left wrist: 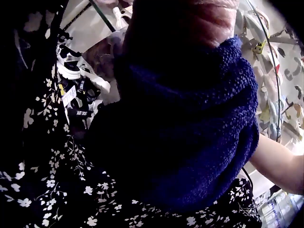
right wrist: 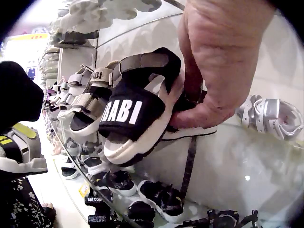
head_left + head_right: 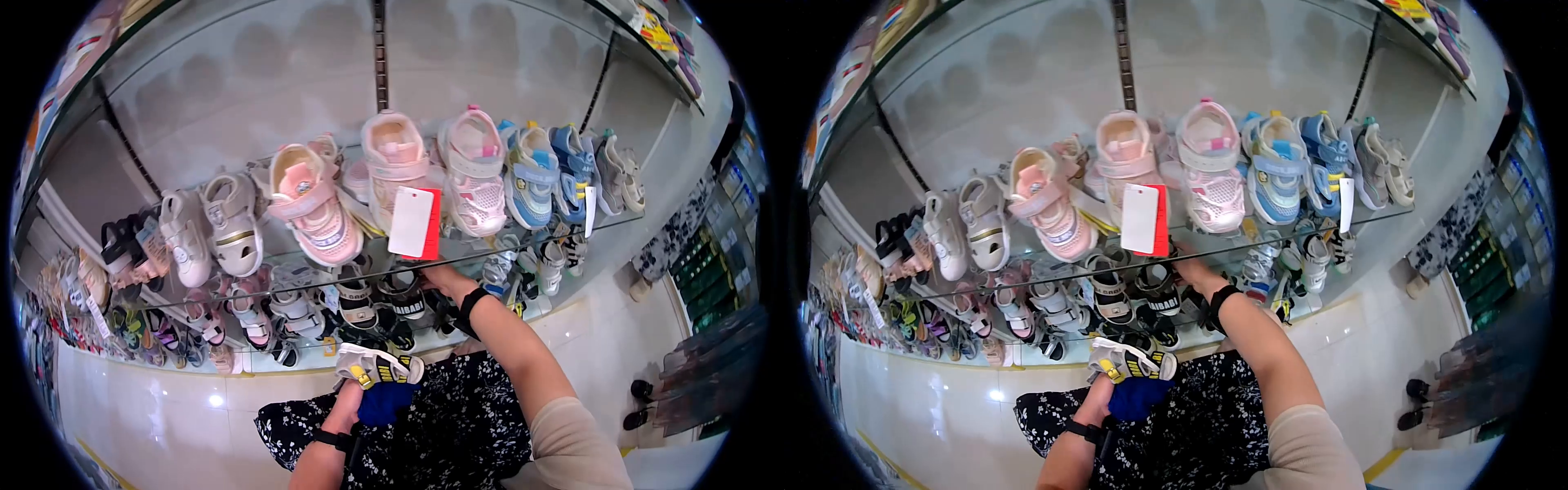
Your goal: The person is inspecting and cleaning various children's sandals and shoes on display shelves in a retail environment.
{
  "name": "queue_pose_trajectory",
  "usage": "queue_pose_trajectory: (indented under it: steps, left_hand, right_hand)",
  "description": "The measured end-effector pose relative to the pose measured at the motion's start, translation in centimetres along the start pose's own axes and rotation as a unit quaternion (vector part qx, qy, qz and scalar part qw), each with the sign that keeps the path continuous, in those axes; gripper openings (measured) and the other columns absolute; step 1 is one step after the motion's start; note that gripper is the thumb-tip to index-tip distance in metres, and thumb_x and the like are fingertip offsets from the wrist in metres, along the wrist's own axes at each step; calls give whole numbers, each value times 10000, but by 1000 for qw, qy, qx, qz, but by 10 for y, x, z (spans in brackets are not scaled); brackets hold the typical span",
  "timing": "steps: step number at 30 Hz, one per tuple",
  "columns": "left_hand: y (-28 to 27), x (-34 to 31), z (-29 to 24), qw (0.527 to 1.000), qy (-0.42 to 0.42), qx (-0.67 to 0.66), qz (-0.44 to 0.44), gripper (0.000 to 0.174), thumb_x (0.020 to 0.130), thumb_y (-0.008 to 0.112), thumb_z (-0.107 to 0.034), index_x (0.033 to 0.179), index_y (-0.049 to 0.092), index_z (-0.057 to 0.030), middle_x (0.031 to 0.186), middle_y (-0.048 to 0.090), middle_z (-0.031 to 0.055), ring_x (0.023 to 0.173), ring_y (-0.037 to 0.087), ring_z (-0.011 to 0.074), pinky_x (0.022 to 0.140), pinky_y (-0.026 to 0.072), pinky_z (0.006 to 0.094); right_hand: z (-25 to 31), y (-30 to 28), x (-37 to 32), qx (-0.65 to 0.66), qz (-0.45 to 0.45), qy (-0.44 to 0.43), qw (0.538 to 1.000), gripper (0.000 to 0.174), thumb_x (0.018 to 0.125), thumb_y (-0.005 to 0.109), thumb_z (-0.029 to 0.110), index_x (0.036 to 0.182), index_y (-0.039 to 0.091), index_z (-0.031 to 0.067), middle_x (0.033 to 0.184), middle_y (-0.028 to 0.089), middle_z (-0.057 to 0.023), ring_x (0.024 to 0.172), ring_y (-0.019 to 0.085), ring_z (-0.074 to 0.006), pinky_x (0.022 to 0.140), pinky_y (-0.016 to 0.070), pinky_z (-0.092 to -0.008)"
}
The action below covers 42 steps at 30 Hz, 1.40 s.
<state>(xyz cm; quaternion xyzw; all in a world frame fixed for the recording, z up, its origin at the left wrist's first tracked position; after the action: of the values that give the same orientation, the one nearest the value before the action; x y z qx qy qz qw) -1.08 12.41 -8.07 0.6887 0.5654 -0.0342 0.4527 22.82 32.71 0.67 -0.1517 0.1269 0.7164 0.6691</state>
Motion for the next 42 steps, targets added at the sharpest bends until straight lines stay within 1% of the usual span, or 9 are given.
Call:
queue_pose_trajectory:
  steps: [3, 5, 7, 15, 23, 30, 33, 37, 42]
  left_hand:
    - [4, 2, 0, 1000, -4, 16, -3, 337, 936, 498, -251, 1188, 538, -31, 1117, 619, 111, 946, 629, 214, 817, 526, 346]
    - [2, 7, 1, 1000, -10, 16, -8, 341, 937, 494, -257, 1192, 539, -35, 1121, 620, 112, 950, 630, 213, 822, 524, 344]
    - [10, 6, -4, 1000, -13, 23, 1, 345, 939, 492, -265, 1192, 542, -37, 1122, 622, 113, 953, 629, 210, 824, 523, 341]
    - [28, 19, 9, 998, -54, 32, 15, 333, 947, 476, -273, 1154, 555, -24, 1091, 632, 121, 916, 641, 221, 785, 542, 339]
    - [39, 17, 12, 997, -49, 64, 13, 385, 905, 509, -184, 1245, 490, -5, 1162, 590, 112, 996, 595, 192, 852, 488, 319]
    - [59, 7, 0, 994, -41, 105, 10, 391, 907, 490, -176, 1250, 491, 12, 1186, 578, 118, 1025, 579, 191, 866, 472, 310]
    - [62, 4, -3, 993, -16, 116, 14, 365, 919, 503, -191, 1227, 510, 6, 1154, 597, 111, 994, 598, 184, 844, 493, 305]
    - [53, 9, 3, 989, -28, 145, 17, 397, 910, 499, -195, 1257, 494, -4, 1183, 577, 95, 1058, 551, 174, 903, 434, 297]
    - [66, 8, 3, 986, -16, 157, 48, 423, 917, 494, -222, 1290, 469, -25, 1235, 541, 87, 1092, 523, 174, 929, 409, 295]
  right_hand:
    - [-24, -10, 14, -5, 5, 15, 1000, 432, 889, 508, 162, 1315, 433, 157, 994, 608, -90, 743, 627, -215, 690, 523, -368]
    - [-23, -46, 33, -253, -148, -289, 911, 450, 876, 490, 132, 1320, 419, 104, 1037, 610, -122, 750, 626, -238, 710, 518, -367]
    - [-12, -75, 21, -278, -154, -412, 854, 480, 858, 471, 99, 1327, 393, 37, 1073, 610, -159, 747, 623, -264, 722, 510, -356]
    - [11, -151, -9, 11, -187, -1, 982, 433, 800, 556, 111, 1222, 516, 20, 794, 584, -76, 563, 579, -166, 462, 456, -284]
    - [7, -119, 26, 184, -118, -38, 975, 274, 869, 557, 389, 968, 586, 135, 689, 606, 0, 529, 563, -118, 442, 396, -240]
    - [-3, -108, 45, 193, -56, -96, 975, 376, 874, 618, 340, 1182, 453, 200, 1064, 558, -28, 784, 609, -180, 634, 517, -337]
    - [-11, -122, 34, 169, -122, -18, 978, 327, 870, 623, 299, 1135, 480, 173, 941, 597, -36, 709, 621, -167, 577, 512, -321]
    - [24, -135, 13, -61, -168, -91, 980, 220, 841, 630, 241, 960, 551, 75, 593, 550, -31, 458, 568, -162, 429, 479, -292]
    - [38, -107, -4, -319, -55, -59, 944, 170, 822, 552, 192, 855, 581, 28, 612, 561, -68, 459, 560, -156, 441, 480, -297]
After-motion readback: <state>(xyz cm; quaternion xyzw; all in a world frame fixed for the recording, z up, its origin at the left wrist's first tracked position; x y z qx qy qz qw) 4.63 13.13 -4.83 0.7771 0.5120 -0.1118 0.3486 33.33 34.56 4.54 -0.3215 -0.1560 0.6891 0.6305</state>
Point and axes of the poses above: each hand's wrist, its own x-axis towards the middle knuckle, its own y-axis out of the palm, z = x × y, the point moved 7 cm from there along x, towards the middle knuckle
